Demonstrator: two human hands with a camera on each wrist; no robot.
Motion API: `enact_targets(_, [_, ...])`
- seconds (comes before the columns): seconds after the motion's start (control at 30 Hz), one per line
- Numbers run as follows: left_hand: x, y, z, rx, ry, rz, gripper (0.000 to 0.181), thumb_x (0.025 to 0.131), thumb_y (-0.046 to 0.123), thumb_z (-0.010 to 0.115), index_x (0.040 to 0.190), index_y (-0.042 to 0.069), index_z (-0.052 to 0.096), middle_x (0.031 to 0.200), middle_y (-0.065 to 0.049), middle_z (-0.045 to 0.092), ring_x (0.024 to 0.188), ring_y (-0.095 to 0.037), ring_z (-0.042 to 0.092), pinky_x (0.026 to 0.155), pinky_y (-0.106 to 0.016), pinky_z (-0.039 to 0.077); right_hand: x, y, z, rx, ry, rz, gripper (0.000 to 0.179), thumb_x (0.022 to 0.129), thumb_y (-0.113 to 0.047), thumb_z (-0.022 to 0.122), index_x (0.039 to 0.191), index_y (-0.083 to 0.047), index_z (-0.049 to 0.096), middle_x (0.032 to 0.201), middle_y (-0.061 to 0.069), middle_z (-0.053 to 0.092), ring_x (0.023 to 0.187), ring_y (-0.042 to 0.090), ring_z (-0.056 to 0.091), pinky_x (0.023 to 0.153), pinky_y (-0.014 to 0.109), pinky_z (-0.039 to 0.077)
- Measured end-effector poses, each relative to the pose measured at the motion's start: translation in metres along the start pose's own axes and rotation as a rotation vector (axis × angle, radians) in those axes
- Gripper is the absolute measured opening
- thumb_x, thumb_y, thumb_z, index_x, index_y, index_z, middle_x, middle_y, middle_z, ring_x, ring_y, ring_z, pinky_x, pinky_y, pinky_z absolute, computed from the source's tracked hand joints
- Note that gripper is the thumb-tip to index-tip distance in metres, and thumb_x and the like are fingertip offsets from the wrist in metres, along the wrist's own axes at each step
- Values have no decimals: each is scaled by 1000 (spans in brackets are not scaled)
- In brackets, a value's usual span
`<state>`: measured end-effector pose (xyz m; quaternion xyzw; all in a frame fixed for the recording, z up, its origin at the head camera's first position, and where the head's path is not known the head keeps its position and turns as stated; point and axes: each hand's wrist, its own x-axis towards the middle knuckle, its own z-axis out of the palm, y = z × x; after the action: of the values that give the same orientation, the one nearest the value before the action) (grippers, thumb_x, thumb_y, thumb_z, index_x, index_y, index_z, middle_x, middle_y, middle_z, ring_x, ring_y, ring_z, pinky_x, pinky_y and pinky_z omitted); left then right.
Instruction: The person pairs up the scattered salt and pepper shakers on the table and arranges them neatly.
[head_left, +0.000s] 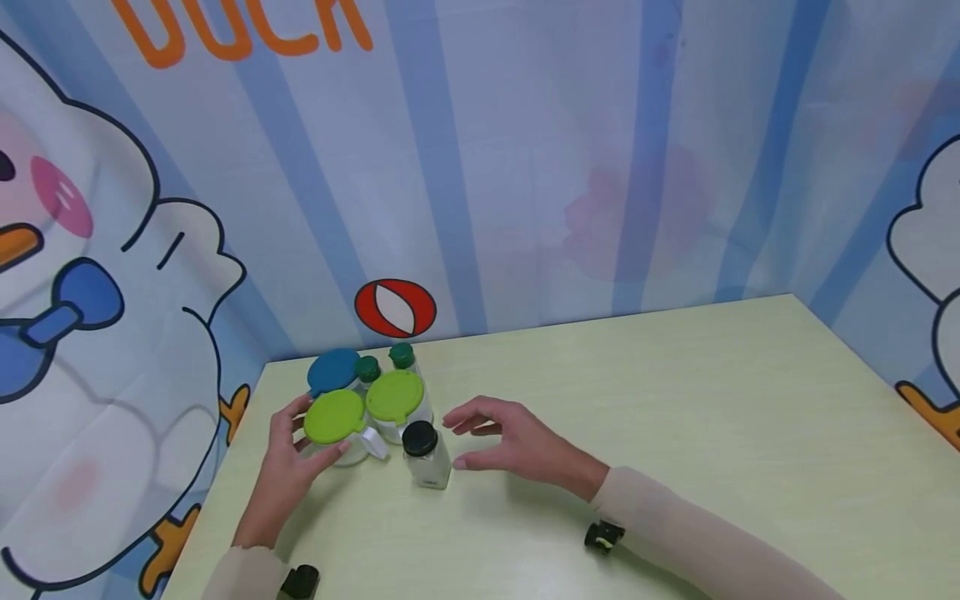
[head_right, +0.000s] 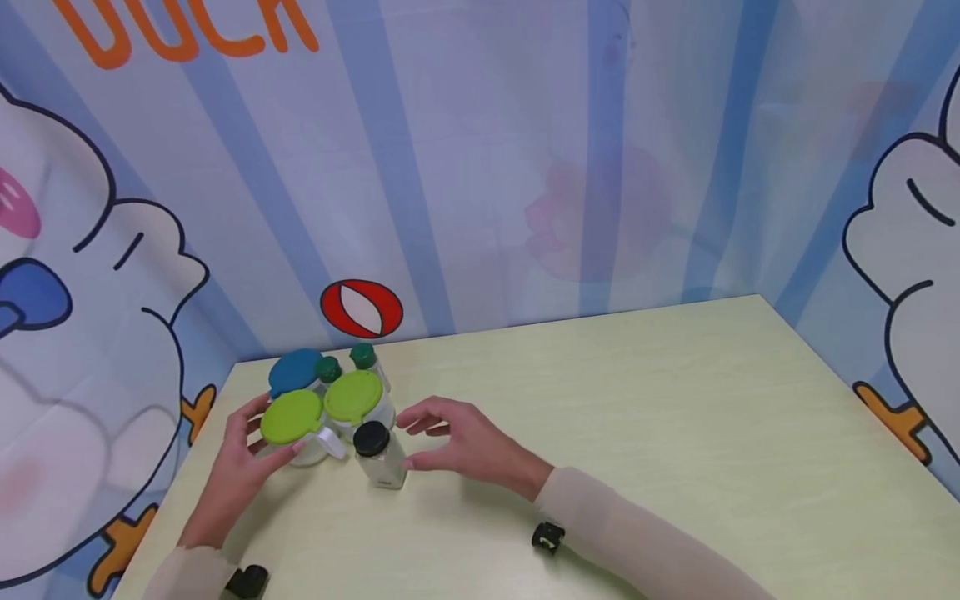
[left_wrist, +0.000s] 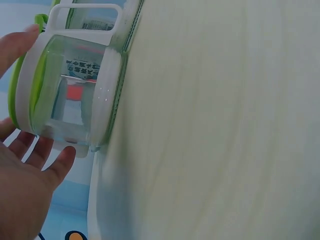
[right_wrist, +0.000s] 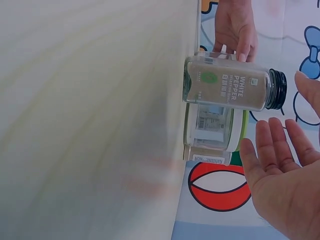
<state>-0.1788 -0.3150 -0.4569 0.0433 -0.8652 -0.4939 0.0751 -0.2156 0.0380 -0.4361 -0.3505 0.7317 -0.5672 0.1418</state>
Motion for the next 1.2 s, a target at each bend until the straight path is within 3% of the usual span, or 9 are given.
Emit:
enact_targets(0.33, [1,0,0,67,-23,0,100,89,31,80,162,8,15,152,-19,22,136,-39,30,113,-57,37,10,8,9,54,-30,15,49,86,-19,83,132,-16,63,132,5,63,124,35,59,110,51,46])
enact_targets(0.6, [-2,1,2,56,-29,-12,93,88,26,82,159,6,26,144,-20,23,137,-39,31,113,-58,37,17,10,14,64,-42,5,47,86,-19,83,130,-20,64,130,-3,63,120,22,62,109,49,47])
enact_targets(0.77, [-4,3,2,53,-38,-12,92,88,27,82,158,7,26,148,-20,22,138,-39,31,113,-58,37,20,9,17,60,-30,-5,47,86,-20,83,129,-20,65,128,-4,64,117,19,62,108,49,48])
enact_targets(1.2, [-6,3,5,18,-100,-114,99,87,26,82,156,7,14,156,-21,24,140,-38,27,119,-62,27,27,5,26,28,-15,18,50,83,-16,85,128,-19,65,124,-9,66,112,11,62,106,39,50])
